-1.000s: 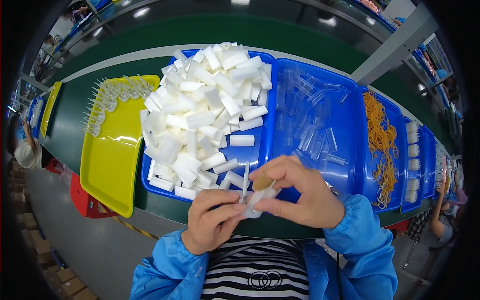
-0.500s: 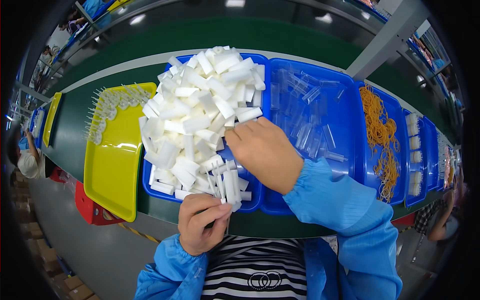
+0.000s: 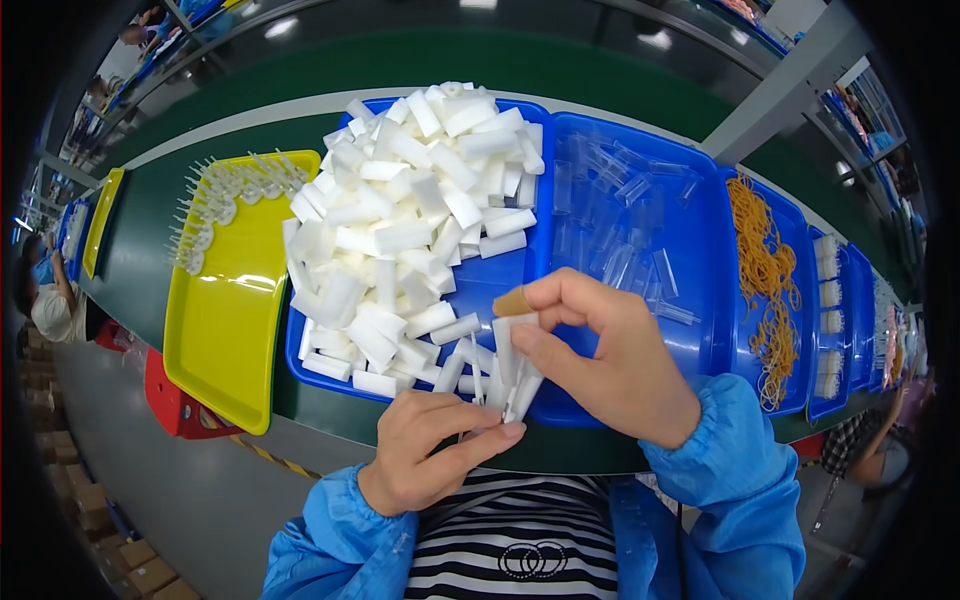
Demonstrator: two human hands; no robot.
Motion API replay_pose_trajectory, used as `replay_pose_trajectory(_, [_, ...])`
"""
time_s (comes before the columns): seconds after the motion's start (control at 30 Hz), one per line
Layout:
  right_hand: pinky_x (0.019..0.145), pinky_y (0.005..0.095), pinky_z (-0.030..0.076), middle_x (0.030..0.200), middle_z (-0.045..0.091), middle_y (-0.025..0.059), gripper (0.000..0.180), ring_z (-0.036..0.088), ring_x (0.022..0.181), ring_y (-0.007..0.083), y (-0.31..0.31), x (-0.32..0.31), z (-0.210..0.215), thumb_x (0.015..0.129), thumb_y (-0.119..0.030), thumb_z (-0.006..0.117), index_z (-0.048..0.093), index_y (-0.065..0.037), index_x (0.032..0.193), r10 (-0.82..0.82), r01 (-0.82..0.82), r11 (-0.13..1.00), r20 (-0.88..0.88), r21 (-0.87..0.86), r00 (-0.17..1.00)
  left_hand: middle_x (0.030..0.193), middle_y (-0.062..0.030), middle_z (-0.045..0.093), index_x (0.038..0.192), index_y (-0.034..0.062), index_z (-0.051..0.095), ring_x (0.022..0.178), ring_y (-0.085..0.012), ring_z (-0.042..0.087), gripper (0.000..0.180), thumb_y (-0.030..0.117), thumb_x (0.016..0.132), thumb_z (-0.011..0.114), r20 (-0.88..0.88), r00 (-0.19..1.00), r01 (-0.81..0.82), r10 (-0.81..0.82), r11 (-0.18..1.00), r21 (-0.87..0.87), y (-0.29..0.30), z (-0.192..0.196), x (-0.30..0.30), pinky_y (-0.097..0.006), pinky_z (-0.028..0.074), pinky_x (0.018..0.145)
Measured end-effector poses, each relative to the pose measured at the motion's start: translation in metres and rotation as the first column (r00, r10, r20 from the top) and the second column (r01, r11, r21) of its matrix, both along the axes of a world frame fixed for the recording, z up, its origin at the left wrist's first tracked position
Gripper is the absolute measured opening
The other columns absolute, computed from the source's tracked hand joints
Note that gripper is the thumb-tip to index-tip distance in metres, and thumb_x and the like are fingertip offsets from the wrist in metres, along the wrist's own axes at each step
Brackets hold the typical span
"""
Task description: The person assembles small white cylindrical components by inserting them into clear plastic sleeves and securing them with rubber bands. They use a metal tool to adjust the components within the sleeves and place the finished bundles into a yellow tray.
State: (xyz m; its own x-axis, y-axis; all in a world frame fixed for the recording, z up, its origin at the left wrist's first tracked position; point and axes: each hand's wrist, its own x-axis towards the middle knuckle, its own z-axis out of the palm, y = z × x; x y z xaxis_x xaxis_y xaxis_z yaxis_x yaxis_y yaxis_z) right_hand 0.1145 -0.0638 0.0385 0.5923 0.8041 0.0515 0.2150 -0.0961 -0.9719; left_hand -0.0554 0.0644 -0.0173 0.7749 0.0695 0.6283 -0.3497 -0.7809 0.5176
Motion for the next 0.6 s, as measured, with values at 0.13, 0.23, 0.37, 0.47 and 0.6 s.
replay_pose_trajectory(0.13, [0.069, 0.0319, 0.053, 0.087, 0.071, 0.0138, 0.016, 0.07, 0.075, 0.0234, -0.006, 0.004, 0.0, 0.089, -0.008, 0.065, 0.065, 0.003, 0.101, 0.006, -0.007, 1.0, 0.134, 0.002, 0.991, 0.096, -0.0008, 0.066, 0.1, 0.0139, 0.078, 0.081, -0.0181, 0.058, 0.041, -0.001, 0.062, 0.073, -0.011, 1.0, -0.005, 0.005, 0.999, 0.037, -0.002, 0.001, 0.001, -0.028, 0.046, 0.064])
replay_pose_trajectory(0.23, [0.066, 0.0343, 0.051, 0.085, 0.071, 0.0138, 0.016, 0.069, 0.073, 0.0267, -0.008, 0.002, 0.0, 0.089, -0.007, 0.064, 0.065, 0.003, 0.102, 0.06, -0.056, 0.998, 0.142, -0.033, 0.988, 0.096, -0.0017, 0.066, 0.101, 0.0144, 0.078, 0.081, -0.0187, 0.058, 0.044, -0.002, 0.061, 0.072, -0.01, 1.0, -0.003, 0.004, 0.999, 0.051, -0.002, 0.002, 0.004, -0.029, 0.047, 0.064])
replay_pose_trajectory(0.37, [0.072, 0.0353, 0.049, 0.086, 0.07, 0.0103, 0.018, 0.068, 0.081, 0.0257, -0.003, -0.002, 0.006, 0.088, -0.007, 0.065, 0.066, 0.0, 0.104, 0.037, -0.041, 0.999, 0.131, 0.032, 0.991, 0.098, -0.0058, 0.064, 0.101, 0.0133, 0.077, 0.081, -0.0212, 0.059, 0.043, -0.004, 0.062, 0.075, 0.006, 0.999, -0.038, 0.038, 0.999, 0.004, -0.001, 0.002, 0.002, -0.031, 0.049, 0.065])
replay_pose_trajectory(0.47, [0.079, 0.0351, 0.046, 0.092, 0.068, 0.0074, 0.022, 0.064, 0.09, 0.0243, -0.006, -0.002, -0.003, 0.086, -0.008, 0.068, 0.066, -0.002, 0.107, 0.093, -0.186, 0.981, 0.712, 0.054, 0.696, 0.102, -0.0098, 0.063, 0.103, 0.0113, 0.072, 0.084, -0.0243, 0.062, 0.042, -0.004, 0.065, 0.08, 0.046, 0.993, -0.103, 0.113, 0.979, -0.177, -0.003, -0.008, -0.001, -0.033, 0.051, 0.068])
replay_pose_trajectory(0.6, [0.084, 0.0369, 0.043, 0.099, 0.066, 0.0066, 0.023, 0.06, 0.097, 0.0252, -0.005, -0.021, -0.016, 0.086, -0.008, 0.068, 0.065, -0.004, 0.108, 0.06, -0.166, 0.973, 0.518, 0.16, 0.853, 0.108, -0.0131, 0.064, 0.105, 0.0074, 0.063, 0.089, -0.0292, 0.066, 0.042, -0.001, 0.07, 0.083, 0.098, 0.986, -0.098, 0.136, 0.943, -0.318, 0.0, -0.015, -0.003, -0.034, 0.055, 0.075])
